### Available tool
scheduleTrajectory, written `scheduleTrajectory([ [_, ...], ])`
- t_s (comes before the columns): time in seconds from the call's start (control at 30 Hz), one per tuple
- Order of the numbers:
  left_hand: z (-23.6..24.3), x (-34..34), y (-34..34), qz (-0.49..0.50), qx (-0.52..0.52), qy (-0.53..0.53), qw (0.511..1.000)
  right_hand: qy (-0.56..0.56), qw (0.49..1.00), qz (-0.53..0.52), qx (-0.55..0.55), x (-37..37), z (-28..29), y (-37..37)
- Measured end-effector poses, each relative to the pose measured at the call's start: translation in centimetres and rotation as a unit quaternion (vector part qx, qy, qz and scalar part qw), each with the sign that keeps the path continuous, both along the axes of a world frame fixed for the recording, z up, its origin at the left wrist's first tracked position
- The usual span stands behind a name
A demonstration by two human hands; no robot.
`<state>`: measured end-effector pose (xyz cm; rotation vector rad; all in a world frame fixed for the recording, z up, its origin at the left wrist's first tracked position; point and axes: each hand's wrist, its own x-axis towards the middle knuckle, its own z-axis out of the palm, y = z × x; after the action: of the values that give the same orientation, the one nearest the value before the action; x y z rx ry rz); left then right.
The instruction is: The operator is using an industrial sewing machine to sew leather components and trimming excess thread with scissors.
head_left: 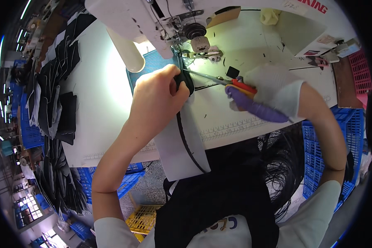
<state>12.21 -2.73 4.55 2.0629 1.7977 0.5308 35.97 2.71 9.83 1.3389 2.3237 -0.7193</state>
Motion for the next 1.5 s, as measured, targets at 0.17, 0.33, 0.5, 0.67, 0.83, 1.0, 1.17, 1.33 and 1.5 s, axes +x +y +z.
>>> scheduleTrajectory([
  [0.17,-1.8,-0.8,-0.2,-0.019,0.050,-0.106,0.993,0.047,0.999,-0.004,-0.026,1.3,-0.8,1.6],
  [0.33,-2.8,-1.3,-0.6,-0.004,0.037,-0.174,0.984,0.084,0.995,0.023,0.037,1.4,-0.4,1.7],
  [0.5,-3.0,-1.7,-0.4,-0.012,0.018,-0.220,0.975,0.035,0.999,0.002,-0.002,1.1,-0.4,2.9],
  [0.67,-2.9,-2.2,-0.3,-0.033,0.011,-0.240,0.970,0.088,0.991,0.081,0.063,1.6,-1.0,3.6],
  [0.83,-3.2,-2.0,0.1,-0.039,-0.004,-0.286,0.957,0.253,0.954,0.036,0.157,6.2,-6.9,4.4],
  [1.0,-3.5,-3.2,0.5,0.003,-0.065,-0.365,0.929,0.019,0.995,0.087,0.042,0.3,-0.2,2.5],
  [1.17,-3.2,-4.6,1.1,-0.034,-0.096,-0.393,0.914,0.029,0.992,0.095,0.072,0.4,-0.7,2.0],
  [1.33,-2.8,-4.2,0.9,-0.025,-0.130,-0.405,0.905,0.208,0.946,-0.184,-0.165,1.5,0.5,2.5],
  [1.5,-3.6,-4.2,1.0,-0.033,-0.110,-0.359,0.926,0.129,0.984,0.061,-0.107,1.1,-0.7,2.7],
])
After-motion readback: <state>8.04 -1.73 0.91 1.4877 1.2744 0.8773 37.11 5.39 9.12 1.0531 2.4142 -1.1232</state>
